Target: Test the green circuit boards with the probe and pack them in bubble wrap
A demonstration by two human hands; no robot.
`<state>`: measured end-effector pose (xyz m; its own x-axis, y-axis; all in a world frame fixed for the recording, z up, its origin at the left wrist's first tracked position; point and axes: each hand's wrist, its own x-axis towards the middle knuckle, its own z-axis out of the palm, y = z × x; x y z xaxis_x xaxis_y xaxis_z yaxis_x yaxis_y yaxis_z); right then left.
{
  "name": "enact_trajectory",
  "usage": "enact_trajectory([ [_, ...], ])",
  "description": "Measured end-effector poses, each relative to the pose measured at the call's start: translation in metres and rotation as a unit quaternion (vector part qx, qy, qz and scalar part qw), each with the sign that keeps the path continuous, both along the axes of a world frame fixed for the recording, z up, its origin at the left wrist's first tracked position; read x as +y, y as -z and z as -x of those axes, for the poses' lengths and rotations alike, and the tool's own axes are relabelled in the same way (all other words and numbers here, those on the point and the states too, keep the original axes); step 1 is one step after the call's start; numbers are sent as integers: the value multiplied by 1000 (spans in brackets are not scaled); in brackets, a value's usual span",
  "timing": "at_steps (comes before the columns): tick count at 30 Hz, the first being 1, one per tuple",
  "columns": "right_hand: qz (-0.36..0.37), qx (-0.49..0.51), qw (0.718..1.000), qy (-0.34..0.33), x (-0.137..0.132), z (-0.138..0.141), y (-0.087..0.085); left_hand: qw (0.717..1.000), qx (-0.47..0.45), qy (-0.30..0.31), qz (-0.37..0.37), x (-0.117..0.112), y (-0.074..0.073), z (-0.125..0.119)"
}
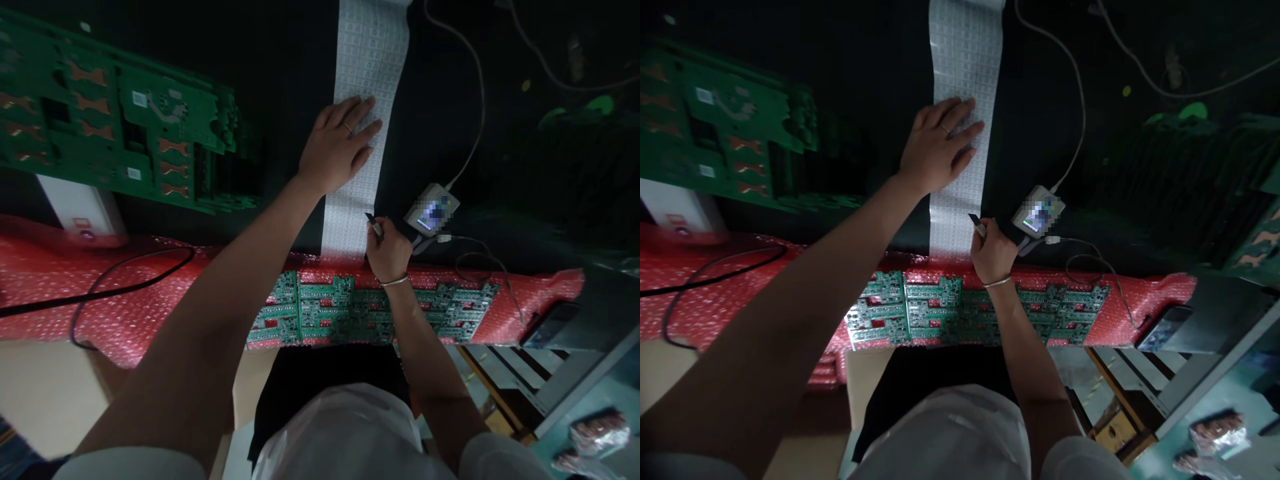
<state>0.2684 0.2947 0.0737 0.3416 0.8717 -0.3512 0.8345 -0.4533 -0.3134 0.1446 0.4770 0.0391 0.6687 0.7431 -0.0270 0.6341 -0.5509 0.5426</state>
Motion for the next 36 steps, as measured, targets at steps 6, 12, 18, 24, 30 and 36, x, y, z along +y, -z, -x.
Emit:
enact_trajectory([
  [6, 26, -3, 999, -27, 6, -1, -4, 986, -164, -28, -11, 4, 6, 2],
  [12, 66, -12, 997, -42, 12, 0, -10, 949, -209, -204, -117, -43, -20, 29],
  [18, 49, -5, 997, -57, 12, -3, -10, 989, -95, 99, -47, -123, -20, 52],
  [24, 56, -36, 995, -70, 12, -2, -8, 993, -51, 103, 20, -134, -11, 51],
  [30, 51, -49, 995, -68, 9, 2, -6, 994, -49, 94, 32, -135, -12, 48],
  [36, 11, -23, 999, -31, 5, 1, 2, 995, -40, 94, -1, -139, -12, 45],
])
